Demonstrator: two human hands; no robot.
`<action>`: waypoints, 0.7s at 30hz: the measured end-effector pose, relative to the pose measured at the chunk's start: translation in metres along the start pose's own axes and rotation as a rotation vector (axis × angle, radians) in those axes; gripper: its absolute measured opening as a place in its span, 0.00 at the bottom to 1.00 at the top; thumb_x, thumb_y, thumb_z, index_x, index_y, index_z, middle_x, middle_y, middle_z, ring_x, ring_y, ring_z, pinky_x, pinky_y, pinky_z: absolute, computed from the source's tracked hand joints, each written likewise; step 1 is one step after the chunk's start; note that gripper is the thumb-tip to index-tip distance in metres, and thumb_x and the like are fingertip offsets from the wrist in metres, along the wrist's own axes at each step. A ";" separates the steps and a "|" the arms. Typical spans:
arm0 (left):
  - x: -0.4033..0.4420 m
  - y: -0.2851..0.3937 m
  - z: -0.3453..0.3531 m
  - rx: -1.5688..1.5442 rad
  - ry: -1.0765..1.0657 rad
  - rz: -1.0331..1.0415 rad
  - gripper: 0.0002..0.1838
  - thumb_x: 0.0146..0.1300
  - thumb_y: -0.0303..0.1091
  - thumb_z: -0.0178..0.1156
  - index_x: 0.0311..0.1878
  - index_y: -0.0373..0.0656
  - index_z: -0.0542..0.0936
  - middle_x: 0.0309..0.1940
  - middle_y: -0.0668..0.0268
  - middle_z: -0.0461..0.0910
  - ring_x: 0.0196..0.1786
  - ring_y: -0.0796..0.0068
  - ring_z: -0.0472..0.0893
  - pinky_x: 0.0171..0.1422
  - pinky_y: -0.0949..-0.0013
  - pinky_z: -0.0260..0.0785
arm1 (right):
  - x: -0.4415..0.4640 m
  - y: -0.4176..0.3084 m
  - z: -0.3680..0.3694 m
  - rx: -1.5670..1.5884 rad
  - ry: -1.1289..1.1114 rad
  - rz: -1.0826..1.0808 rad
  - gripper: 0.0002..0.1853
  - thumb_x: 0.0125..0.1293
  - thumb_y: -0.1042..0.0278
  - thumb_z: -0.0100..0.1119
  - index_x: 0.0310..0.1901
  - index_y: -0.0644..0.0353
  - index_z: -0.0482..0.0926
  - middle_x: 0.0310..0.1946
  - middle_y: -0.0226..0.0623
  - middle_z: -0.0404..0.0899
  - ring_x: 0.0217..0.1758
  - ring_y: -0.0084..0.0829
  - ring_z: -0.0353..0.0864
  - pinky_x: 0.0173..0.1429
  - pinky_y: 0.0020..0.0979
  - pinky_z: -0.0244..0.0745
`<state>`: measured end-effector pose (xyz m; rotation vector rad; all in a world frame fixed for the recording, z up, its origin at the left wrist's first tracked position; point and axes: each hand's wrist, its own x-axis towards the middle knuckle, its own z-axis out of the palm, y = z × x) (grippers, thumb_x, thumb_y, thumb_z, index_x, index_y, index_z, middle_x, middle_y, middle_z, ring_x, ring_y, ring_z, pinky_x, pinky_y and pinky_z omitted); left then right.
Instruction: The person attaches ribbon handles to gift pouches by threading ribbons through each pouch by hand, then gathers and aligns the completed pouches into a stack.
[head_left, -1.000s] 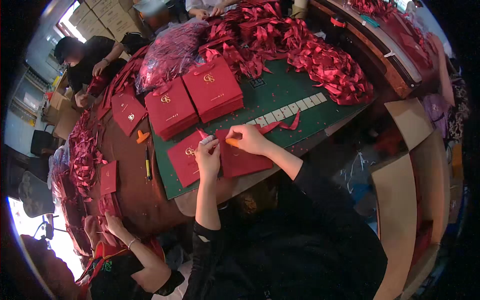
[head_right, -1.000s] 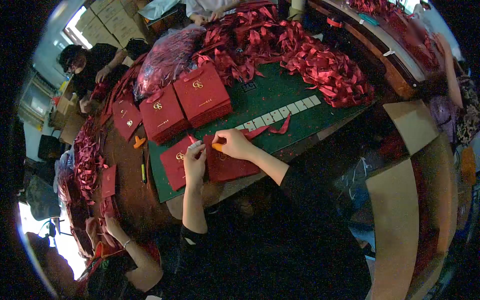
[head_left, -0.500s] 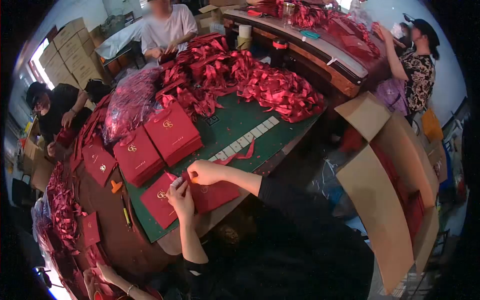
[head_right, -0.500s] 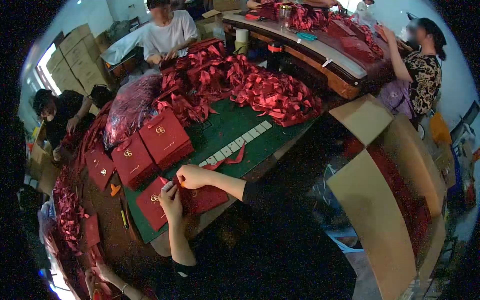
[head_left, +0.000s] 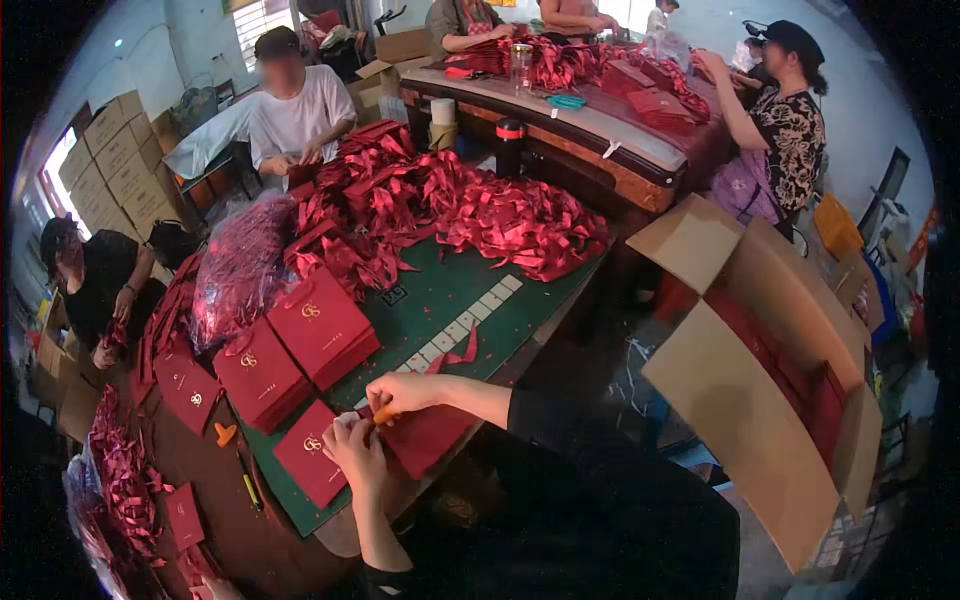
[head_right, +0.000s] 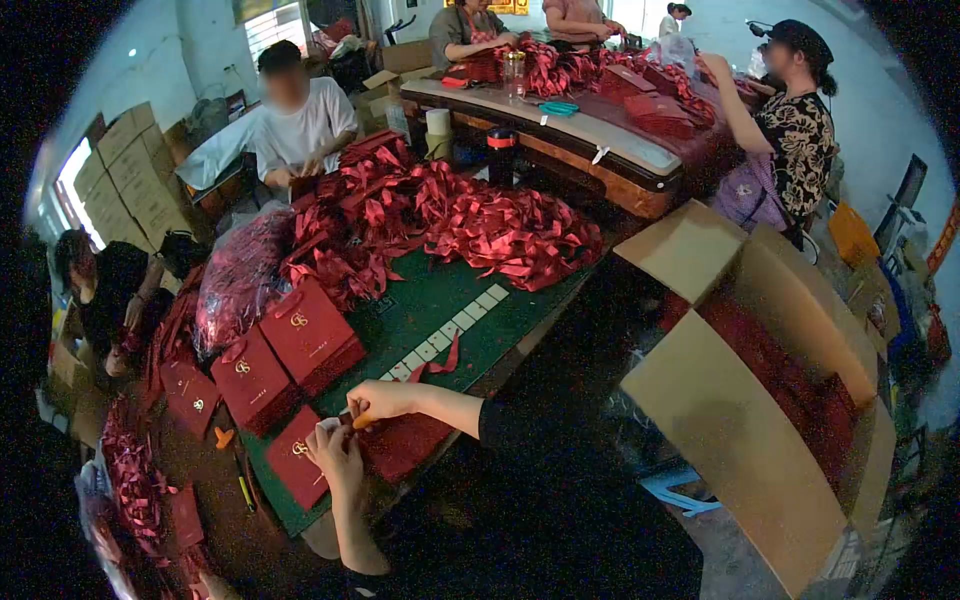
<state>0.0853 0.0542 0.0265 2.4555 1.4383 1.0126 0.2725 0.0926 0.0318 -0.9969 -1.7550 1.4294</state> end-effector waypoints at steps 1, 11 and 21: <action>0.001 0.007 -0.008 -0.004 0.001 0.005 0.07 0.55 0.25 0.63 0.38 0.39 0.79 0.46 0.60 0.71 0.54 0.55 0.67 0.60 0.51 0.55 | -0.009 -0.017 -0.005 0.064 -0.082 0.077 0.07 0.61 0.72 0.63 0.32 0.62 0.73 0.24 0.33 0.80 0.28 0.22 0.79 0.31 0.25 0.69; 0.001 -0.006 -0.024 0.061 0.090 0.090 0.04 0.49 0.28 0.64 0.30 0.44 0.82 0.39 0.74 0.82 0.51 0.61 0.74 0.58 0.54 0.57 | -0.019 -0.001 -0.011 0.018 -0.161 0.161 0.09 0.64 0.68 0.62 0.33 0.64 0.73 0.22 0.34 0.80 0.25 0.24 0.80 0.30 0.26 0.72; -0.034 -0.042 -0.040 0.471 0.041 -0.141 0.14 0.52 0.30 0.62 0.44 0.44 0.82 0.52 0.66 0.76 0.56 0.59 0.71 0.61 0.53 0.57 | -0.015 0.004 0.021 -0.498 0.042 0.099 0.13 0.62 0.64 0.62 0.27 0.64 0.75 0.19 0.40 0.80 0.24 0.35 0.83 0.31 0.34 0.73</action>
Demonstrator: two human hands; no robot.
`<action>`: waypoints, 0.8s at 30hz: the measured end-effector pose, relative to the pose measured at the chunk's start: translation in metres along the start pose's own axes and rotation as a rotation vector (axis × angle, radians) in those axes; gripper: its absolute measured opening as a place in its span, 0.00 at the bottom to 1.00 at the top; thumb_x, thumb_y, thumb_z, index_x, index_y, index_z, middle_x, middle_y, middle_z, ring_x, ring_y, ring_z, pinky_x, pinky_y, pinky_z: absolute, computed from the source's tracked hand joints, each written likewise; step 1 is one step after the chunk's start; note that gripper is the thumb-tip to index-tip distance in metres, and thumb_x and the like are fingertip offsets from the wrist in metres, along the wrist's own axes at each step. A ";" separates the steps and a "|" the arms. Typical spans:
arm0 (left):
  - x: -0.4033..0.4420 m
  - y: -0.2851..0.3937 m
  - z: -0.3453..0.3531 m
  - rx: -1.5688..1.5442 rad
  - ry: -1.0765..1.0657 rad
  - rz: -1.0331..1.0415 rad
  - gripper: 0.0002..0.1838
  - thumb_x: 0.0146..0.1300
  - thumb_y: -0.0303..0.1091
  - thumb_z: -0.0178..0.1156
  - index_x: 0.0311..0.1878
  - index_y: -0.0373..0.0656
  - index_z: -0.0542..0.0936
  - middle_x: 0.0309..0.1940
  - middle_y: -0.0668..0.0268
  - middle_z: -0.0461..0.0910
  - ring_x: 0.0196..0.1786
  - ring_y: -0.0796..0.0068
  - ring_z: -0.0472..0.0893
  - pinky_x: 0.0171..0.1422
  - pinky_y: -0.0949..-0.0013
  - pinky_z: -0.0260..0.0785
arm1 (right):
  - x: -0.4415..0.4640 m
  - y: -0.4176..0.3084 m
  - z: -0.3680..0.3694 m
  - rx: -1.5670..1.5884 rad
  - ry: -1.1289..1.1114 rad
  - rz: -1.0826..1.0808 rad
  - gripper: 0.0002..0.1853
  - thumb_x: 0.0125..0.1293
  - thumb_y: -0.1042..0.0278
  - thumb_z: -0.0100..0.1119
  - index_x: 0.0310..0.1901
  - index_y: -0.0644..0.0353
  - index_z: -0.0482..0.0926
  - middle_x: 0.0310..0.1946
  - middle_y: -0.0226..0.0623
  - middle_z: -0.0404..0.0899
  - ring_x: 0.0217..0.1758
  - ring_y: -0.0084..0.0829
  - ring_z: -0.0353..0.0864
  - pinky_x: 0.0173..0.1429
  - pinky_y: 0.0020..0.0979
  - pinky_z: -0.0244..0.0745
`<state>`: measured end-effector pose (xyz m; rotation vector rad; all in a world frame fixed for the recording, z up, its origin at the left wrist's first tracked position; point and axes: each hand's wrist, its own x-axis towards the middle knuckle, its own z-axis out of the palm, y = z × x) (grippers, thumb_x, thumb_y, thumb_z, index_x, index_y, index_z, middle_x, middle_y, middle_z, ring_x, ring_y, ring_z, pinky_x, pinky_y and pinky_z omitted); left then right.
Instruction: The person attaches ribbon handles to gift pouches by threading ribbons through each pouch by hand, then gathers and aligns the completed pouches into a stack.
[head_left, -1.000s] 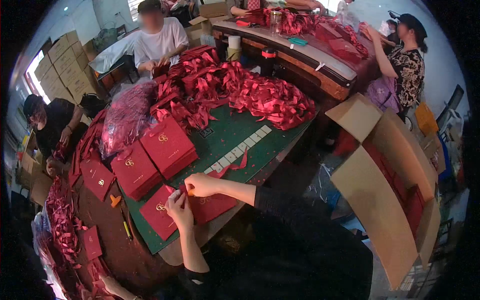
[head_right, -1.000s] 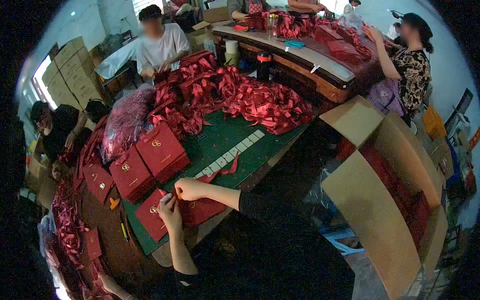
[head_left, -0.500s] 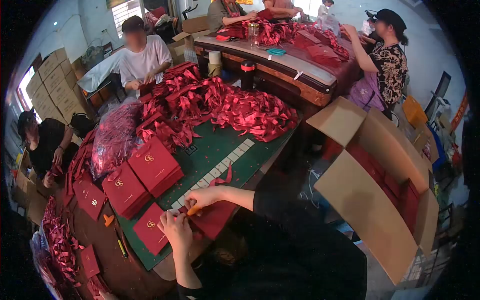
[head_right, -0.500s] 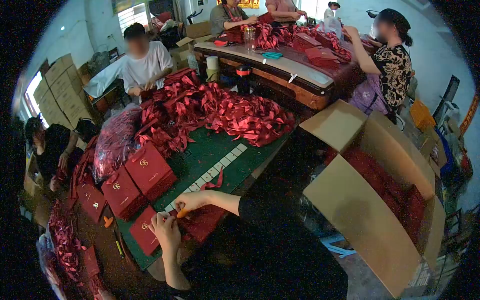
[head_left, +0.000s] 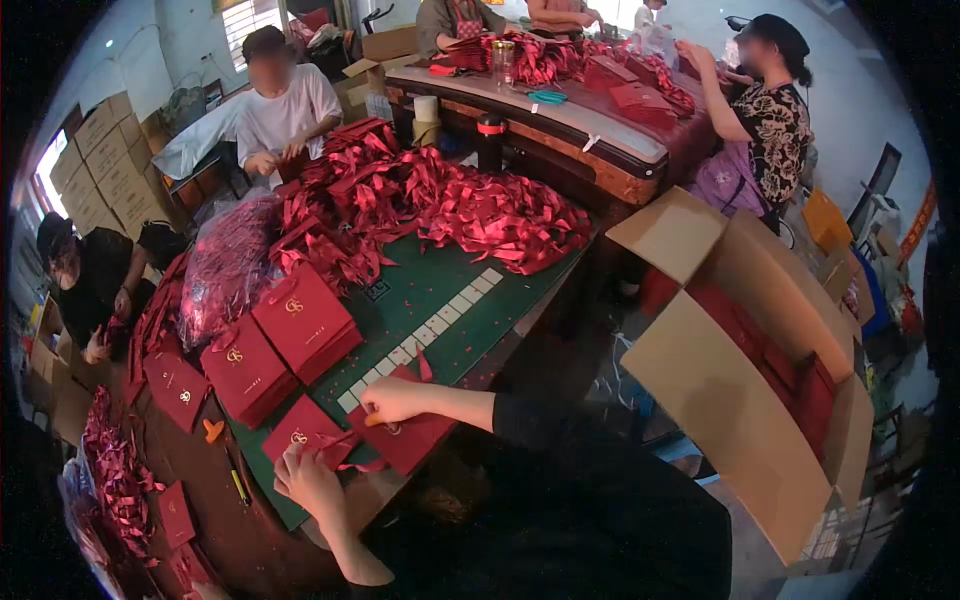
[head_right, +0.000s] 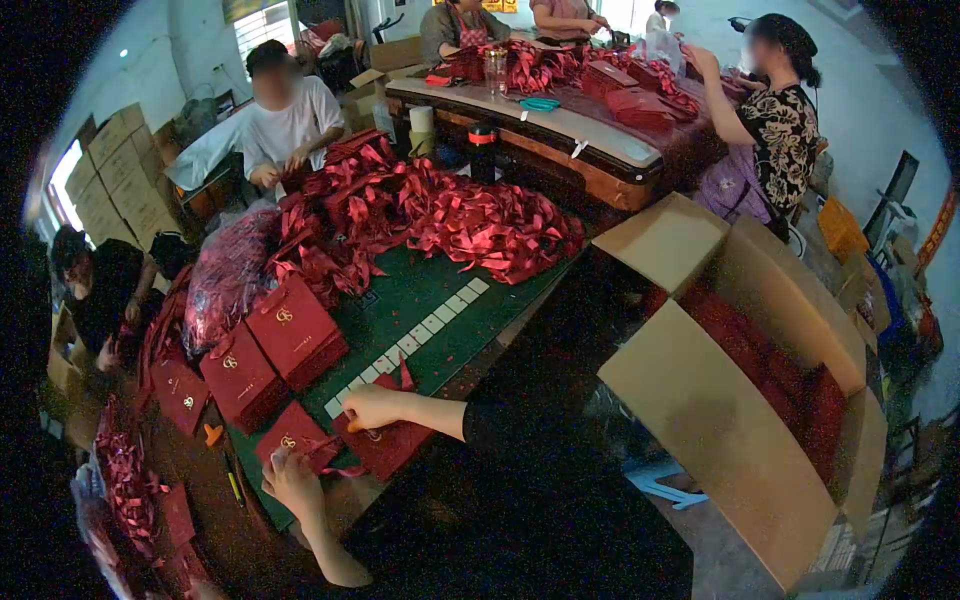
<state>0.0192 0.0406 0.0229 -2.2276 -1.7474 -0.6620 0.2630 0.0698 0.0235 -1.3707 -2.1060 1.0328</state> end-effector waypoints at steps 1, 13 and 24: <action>-0.001 0.023 -0.007 0.035 0.093 -0.056 0.19 0.54 0.31 0.61 0.51 0.43 0.78 0.58 0.62 0.72 0.59 0.57 0.70 0.63 0.52 0.57 | 0.003 0.002 0.006 -0.179 0.118 -0.048 0.13 0.60 0.63 0.63 0.28 0.63 0.75 0.19 0.41 0.80 0.25 0.39 0.83 0.32 0.37 0.73; -0.028 0.085 0.020 -0.107 -0.097 0.134 0.31 0.64 0.43 0.55 0.66 0.36 0.65 0.65 0.54 0.67 0.69 0.60 0.64 0.74 0.50 0.47 | -0.070 -0.022 -0.060 -0.024 -0.106 0.138 0.10 0.57 0.64 0.63 0.38 0.59 0.83 0.24 0.35 0.84 0.29 0.31 0.84 0.35 0.31 0.75; -0.027 0.085 0.018 -0.093 -0.071 0.114 0.31 0.63 0.46 0.56 0.65 0.37 0.68 0.64 0.55 0.69 0.68 0.63 0.66 0.74 0.48 0.46 | -0.112 -0.021 -0.058 0.708 -0.595 0.050 0.09 0.67 0.70 0.57 0.40 0.68 0.82 0.30 0.37 0.84 0.36 0.26 0.83 0.43 0.26 0.75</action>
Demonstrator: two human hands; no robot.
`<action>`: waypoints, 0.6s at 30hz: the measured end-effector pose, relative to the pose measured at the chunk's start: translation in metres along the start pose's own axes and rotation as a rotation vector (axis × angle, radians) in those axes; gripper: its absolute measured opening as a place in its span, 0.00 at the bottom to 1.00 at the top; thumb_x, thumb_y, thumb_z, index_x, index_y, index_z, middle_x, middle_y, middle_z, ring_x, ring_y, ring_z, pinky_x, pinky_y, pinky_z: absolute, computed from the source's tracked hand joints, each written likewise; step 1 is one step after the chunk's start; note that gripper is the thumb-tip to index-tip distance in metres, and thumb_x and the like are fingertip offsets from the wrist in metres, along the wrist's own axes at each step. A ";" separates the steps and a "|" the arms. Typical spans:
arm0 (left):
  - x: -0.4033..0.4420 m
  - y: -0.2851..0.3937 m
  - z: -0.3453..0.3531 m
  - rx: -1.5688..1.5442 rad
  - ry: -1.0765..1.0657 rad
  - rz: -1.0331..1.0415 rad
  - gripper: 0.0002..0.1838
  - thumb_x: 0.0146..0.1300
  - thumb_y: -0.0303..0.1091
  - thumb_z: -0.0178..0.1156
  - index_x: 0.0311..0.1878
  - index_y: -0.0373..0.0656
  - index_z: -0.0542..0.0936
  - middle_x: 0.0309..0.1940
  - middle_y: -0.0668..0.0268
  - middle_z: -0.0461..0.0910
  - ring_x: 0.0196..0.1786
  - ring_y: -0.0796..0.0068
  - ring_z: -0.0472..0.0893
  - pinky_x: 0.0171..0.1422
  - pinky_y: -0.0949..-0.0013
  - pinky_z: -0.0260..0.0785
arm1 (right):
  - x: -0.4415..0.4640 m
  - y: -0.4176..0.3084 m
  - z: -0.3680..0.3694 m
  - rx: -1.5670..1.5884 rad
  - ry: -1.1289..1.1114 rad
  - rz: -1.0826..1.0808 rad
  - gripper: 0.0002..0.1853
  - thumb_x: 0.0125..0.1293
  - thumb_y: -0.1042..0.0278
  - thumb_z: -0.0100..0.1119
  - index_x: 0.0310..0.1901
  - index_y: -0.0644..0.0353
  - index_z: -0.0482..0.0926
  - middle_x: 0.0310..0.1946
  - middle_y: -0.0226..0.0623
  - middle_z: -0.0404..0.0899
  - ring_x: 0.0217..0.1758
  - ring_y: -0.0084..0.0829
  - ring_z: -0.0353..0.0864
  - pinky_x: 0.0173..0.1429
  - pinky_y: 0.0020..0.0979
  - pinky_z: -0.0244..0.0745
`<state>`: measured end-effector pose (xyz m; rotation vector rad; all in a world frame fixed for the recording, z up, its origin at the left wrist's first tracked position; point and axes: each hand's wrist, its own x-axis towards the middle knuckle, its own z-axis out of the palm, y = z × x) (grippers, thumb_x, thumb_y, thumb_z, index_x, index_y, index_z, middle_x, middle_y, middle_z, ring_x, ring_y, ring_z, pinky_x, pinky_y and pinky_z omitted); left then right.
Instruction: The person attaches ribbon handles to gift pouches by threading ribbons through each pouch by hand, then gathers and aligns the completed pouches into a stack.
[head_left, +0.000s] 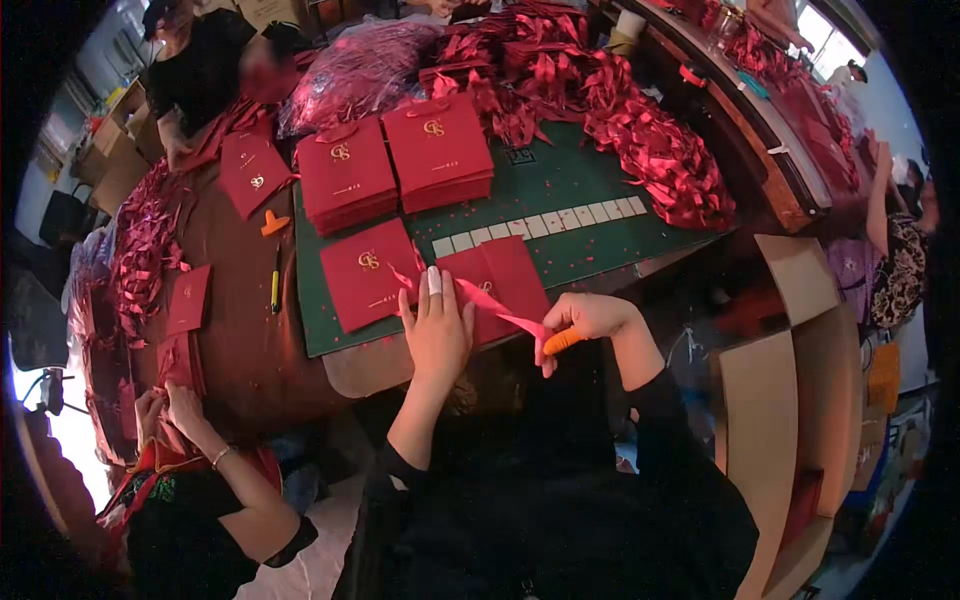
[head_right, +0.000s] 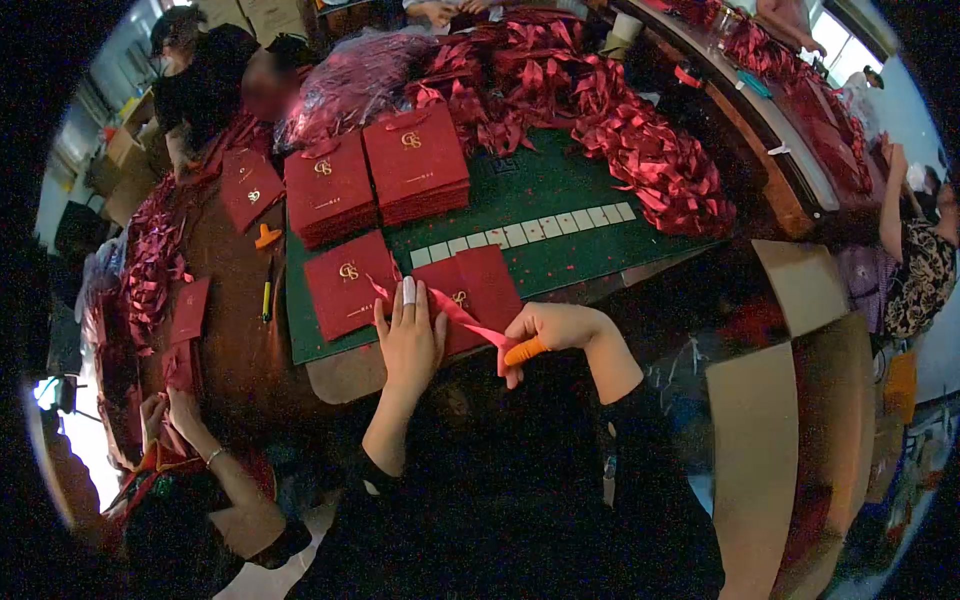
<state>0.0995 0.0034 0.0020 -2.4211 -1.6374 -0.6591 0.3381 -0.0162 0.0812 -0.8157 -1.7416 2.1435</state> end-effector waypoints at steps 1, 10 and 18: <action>0.000 0.000 -0.001 0.008 -0.009 -0.001 0.31 0.63 0.46 0.55 0.65 0.37 0.67 0.64 0.55 0.69 0.68 0.64 0.67 0.74 0.48 0.45 | 0.001 0.004 -0.001 0.050 -0.037 -0.101 0.10 0.66 0.69 0.58 0.42 0.68 0.82 0.31 0.38 0.84 0.37 0.27 0.84 0.43 0.28 0.76; -0.021 -0.007 -0.027 -0.292 0.164 -0.196 0.10 0.58 0.31 0.62 0.44 0.45 0.81 0.48 0.67 0.74 0.56 0.60 0.71 0.61 0.57 0.56 | 0.063 0.036 0.009 0.433 0.726 -0.321 0.14 0.70 0.60 0.54 0.40 0.64 0.82 0.24 0.24 0.71 0.27 0.15 0.65 0.32 0.19 0.59; -0.027 -0.006 -0.024 -0.371 0.019 -0.192 0.14 0.55 0.30 0.64 0.46 0.47 0.81 0.56 0.66 0.72 0.62 0.58 0.67 0.68 0.52 0.51 | 0.069 0.055 0.017 0.269 0.799 -0.309 0.07 0.67 0.75 0.56 0.43 0.65 0.82 0.35 0.34 0.81 0.35 0.20 0.77 0.41 0.22 0.75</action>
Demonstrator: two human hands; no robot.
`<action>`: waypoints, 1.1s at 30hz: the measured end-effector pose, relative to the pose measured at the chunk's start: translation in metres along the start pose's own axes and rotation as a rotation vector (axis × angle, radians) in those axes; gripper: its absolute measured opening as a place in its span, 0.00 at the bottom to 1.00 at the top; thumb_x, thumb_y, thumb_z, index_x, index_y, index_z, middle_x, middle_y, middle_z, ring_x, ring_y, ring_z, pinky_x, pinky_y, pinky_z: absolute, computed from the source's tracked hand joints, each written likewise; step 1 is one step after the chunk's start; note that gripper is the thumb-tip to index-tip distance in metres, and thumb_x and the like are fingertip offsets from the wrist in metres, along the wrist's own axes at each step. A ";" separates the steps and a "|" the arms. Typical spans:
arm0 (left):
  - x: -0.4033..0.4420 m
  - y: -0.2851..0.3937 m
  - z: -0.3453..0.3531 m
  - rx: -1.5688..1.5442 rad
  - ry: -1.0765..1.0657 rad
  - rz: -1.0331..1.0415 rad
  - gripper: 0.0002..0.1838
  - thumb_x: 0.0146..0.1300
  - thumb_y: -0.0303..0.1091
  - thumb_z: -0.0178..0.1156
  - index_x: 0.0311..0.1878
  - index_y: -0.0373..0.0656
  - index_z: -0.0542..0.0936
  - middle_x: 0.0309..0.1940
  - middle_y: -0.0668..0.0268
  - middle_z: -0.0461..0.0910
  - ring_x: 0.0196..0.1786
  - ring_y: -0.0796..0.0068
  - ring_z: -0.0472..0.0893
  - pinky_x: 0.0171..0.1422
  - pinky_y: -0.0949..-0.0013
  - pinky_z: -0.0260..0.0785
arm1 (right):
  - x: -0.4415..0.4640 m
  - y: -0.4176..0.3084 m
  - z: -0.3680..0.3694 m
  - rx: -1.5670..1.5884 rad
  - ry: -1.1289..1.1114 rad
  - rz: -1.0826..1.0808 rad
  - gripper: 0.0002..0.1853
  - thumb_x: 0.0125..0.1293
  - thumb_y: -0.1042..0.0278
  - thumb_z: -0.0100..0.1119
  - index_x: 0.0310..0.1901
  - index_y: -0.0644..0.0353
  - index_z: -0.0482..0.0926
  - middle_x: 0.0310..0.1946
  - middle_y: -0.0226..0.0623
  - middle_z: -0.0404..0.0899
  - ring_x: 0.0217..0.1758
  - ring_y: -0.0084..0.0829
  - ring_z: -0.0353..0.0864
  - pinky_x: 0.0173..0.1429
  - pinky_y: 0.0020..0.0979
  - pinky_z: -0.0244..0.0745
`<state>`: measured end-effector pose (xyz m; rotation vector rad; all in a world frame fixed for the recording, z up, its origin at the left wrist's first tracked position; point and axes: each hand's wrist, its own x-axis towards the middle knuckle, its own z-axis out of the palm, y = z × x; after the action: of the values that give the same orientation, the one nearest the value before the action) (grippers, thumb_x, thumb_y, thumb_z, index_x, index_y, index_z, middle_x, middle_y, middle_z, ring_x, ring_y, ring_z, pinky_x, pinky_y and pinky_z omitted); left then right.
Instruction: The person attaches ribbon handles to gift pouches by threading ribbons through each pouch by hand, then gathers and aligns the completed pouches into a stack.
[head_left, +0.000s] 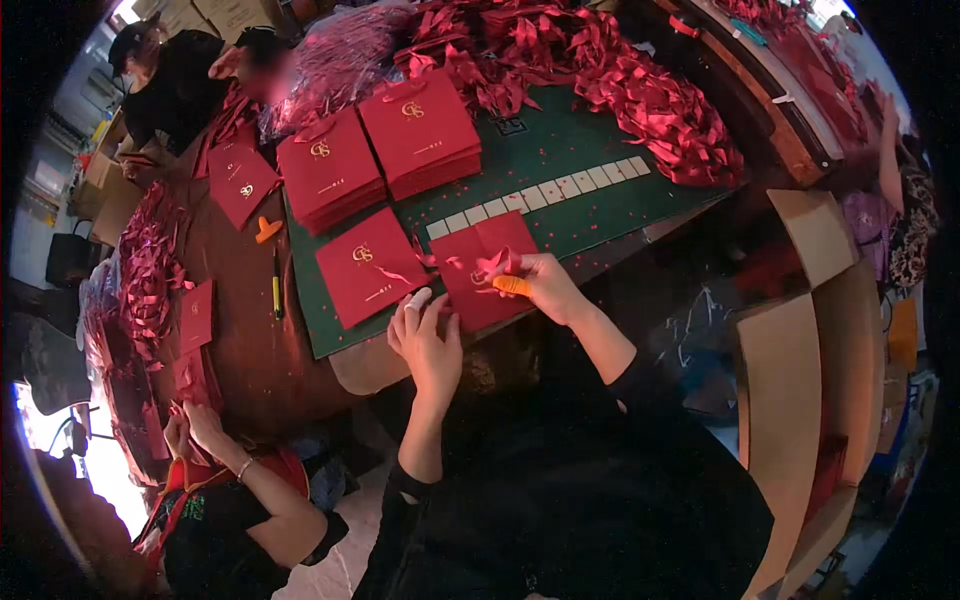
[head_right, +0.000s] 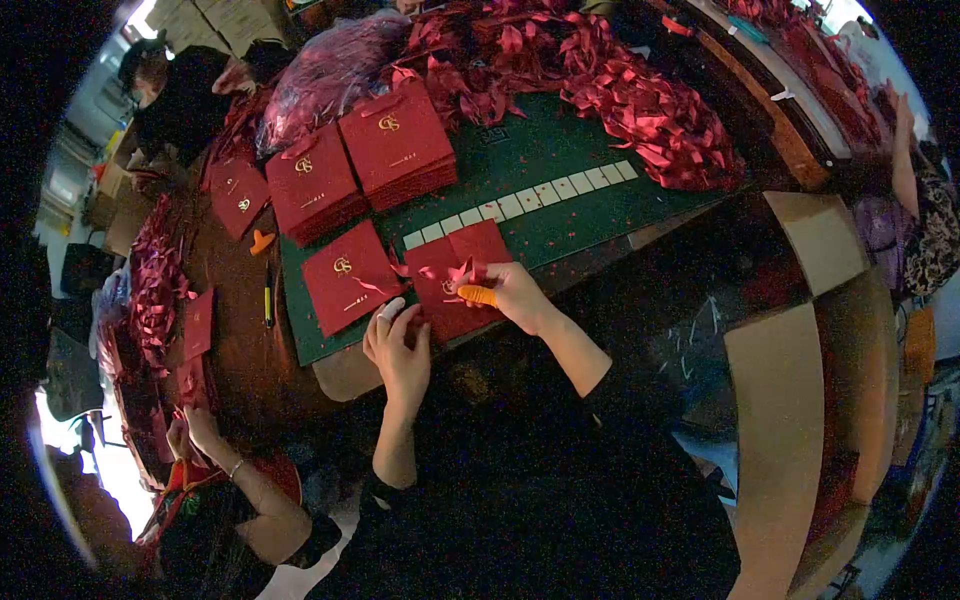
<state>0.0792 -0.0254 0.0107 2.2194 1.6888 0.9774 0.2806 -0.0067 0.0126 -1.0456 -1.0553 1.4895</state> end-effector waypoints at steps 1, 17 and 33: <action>-0.001 -0.001 0.001 -0.024 0.014 -0.015 0.14 0.55 0.30 0.64 0.46 0.47 0.81 0.57 0.66 0.72 0.63 0.58 0.67 0.68 0.52 0.50 | 0.000 0.001 0.000 0.004 -0.009 -0.020 0.07 0.66 0.76 0.56 0.42 0.65 0.82 0.38 0.35 0.82 0.39 0.22 0.79 0.44 0.24 0.77; 0.001 -0.002 0.001 -0.046 -0.055 -0.110 0.10 0.49 0.31 0.68 0.37 0.49 0.84 0.56 0.68 0.73 0.63 0.61 0.66 0.69 0.55 0.48 | 0.003 -0.008 0.012 -0.510 -0.101 -0.072 0.06 0.58 0.76 0.65 0.38 0.63 0.83 0.38 0.34 0.84 0.42 0.22 0.80 0.50 0.28 0.74; 0.001 -0.005 0.001 -0.066 -0.070 -0.081 0.07 0.50 0.34 0.68 0.35 0.50 0.87 0.58 0.67 0.71 0.65 0.60 0.64 0.69 0.53 0.47 | 0.005 -0.009 0.012 -0.423 -0.169 -0.027 0.06 0.58 0.77 0.64 0.37 0.66 0.82 0.33 0.31 0.82 0.40 0.18 0.77 0.48 0.25 0.72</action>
<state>0.0757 -0.0222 0.0083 2.1011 1.6774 0.9122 0.2705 -0.0017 0.0240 -1.2017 -1.5444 1.3819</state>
